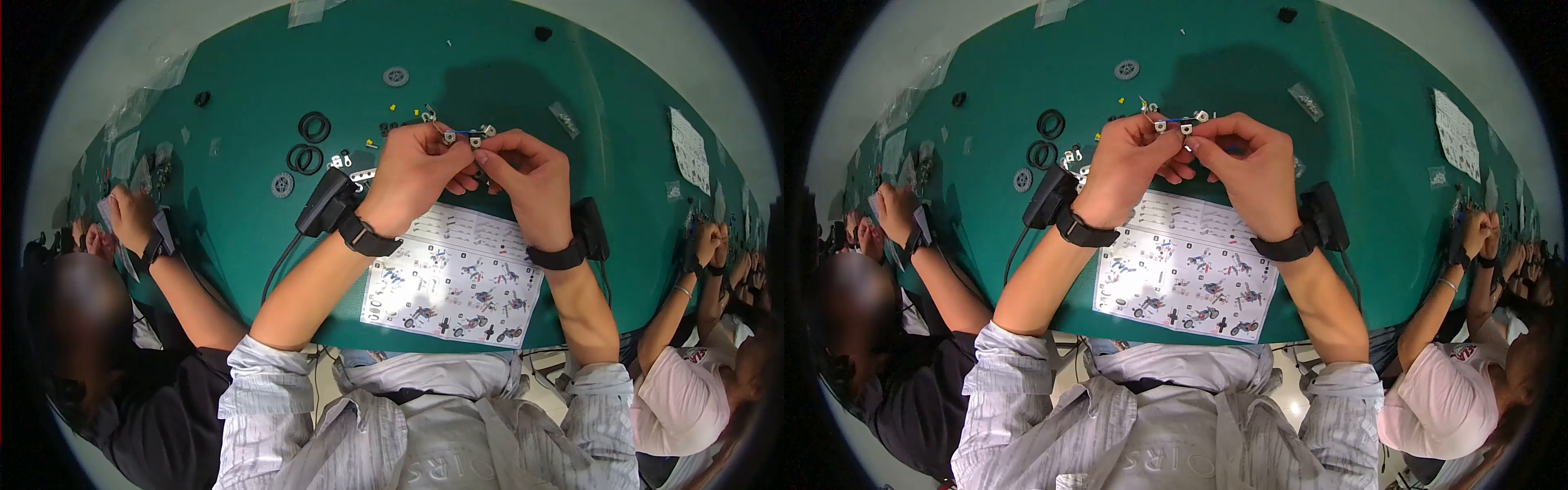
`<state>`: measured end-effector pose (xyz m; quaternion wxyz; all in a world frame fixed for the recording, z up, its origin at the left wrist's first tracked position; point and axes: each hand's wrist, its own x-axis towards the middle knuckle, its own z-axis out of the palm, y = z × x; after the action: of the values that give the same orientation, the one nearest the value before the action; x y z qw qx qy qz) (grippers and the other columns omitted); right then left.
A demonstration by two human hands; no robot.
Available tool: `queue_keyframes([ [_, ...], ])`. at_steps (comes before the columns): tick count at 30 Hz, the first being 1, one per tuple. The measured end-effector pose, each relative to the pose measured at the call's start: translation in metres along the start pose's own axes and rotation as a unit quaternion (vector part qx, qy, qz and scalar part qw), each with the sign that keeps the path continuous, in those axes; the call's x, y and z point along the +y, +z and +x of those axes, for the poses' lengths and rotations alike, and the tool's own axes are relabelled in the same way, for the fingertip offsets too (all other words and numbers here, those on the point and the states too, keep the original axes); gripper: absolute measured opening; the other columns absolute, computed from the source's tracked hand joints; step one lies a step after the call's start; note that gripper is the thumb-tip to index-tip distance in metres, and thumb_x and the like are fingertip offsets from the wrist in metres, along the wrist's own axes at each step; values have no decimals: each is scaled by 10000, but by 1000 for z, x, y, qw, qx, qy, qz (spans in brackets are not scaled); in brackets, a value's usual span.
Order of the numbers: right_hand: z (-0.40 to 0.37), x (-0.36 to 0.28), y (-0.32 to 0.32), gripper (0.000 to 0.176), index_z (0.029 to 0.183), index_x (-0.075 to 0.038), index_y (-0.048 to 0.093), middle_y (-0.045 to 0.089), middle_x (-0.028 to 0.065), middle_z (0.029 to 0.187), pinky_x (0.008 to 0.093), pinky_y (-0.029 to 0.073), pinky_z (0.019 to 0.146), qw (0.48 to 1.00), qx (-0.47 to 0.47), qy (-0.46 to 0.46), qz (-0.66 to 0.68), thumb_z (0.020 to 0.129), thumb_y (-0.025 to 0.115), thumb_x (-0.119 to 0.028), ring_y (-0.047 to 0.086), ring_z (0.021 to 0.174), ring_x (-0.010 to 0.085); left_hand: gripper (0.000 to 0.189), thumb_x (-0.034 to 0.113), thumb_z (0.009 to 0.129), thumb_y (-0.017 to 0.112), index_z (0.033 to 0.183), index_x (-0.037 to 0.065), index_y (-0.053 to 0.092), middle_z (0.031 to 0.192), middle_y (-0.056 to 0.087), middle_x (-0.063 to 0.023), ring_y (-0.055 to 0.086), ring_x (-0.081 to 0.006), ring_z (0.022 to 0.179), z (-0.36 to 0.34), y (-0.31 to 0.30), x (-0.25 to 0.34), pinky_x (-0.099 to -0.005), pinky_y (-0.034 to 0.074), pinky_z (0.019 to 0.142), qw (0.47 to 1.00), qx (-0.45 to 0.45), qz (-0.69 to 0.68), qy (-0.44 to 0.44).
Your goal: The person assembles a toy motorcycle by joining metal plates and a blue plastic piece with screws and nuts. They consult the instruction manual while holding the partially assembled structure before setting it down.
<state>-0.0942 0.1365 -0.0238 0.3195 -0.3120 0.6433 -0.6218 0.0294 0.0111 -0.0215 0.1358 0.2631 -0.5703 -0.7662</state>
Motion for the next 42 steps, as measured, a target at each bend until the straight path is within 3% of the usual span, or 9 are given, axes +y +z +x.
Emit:
queue_keyframes([
  [9, -1, 10, 2, 126, 991, 20, 688, 688, 37, 823, 199, 465, 549, 995, 20, 15, 101, 901, 735, -55, 590, 651, 59, 171, 123, 1004, 603, 1038, -39, 644, 856, 703, -95, 697, -157, 709, 0, 4, -11, -256, 546, 634, 1000, 10, -13, 21],
  [15, 0, 11, 0, 123, 1004, 19, 685, 688, 48, 859, 209, 496, 569, 989, 6, 22, 148, 905, 727, -42, 618, 688, 76, 141, 100, 995, 616, 1015, -35, 651, 826, 708, -87, 691, -128, 705, -4, 9, -13, -238, 543, 625, 996, 35, 40, 71],
  [18, -2, 5, 3, 113, 986, 22, 706, 689, 54, 880, 222, 540, 617, 997, 33, 0, 65, 883, 736, -13, 660, 748, 97, 137, 97, 989, 625, 1001, -36, 654, 819, 709, -82, 687, -116, 702, -6, 9, -11, -232, 541, 617, 993, 47, 64, 82],
  [21, -2, 12, 6, 114, 955, 13, 734, 688, 64, 913, 238, 570, 649, 980, 84, -164, -69, 842, 751, 25, 693, 774, 124, 139, 99, 990, 625, 999, -37, 655, 820, 710, -82, 684, -112, 706, -7, 9, -8, -233, 540, 617, 995, 42, 38, 80],
  [24, -5, 10, 10, 136, 928, 0, 748, 683, 74, 936, 247, 579, 646, 946, 117, -257, -162, 801, 767, 46, 702, 753, 137, 145, 104, 993, 620, 1000, -36, 655, 821, 710, -82, 683, -111, 716, -8, 9, -7, -234, 538, 625, 997, 34, 11, 74],
  [34, -6, 8, 14, 153, 913, 4, 731, 667, 78, 916, 253, 577, 629, 940, 129, -269, -163, 776, 772, 57, 704, 736, 144, 139, 83, 957, 638, 923, -51, 629, 757, 690, -92, 668, -119, 651, -6, 9, -9, -236, 542, 578, 997, 29, -51, 53],
  [42, -4, 12, 9, 164, 909, -5, 731, 662, 67, 917, 247, 563, 614, 942, 100, -265, -178, 761, 764, 58, 682, 712, 130, 168, 140, 983, 603, 942, -17, 648, 803, 689, -81, 656, -132, 676, -7, 6, -3, -246, 526, 617, 998, 10, -52, -21],
])
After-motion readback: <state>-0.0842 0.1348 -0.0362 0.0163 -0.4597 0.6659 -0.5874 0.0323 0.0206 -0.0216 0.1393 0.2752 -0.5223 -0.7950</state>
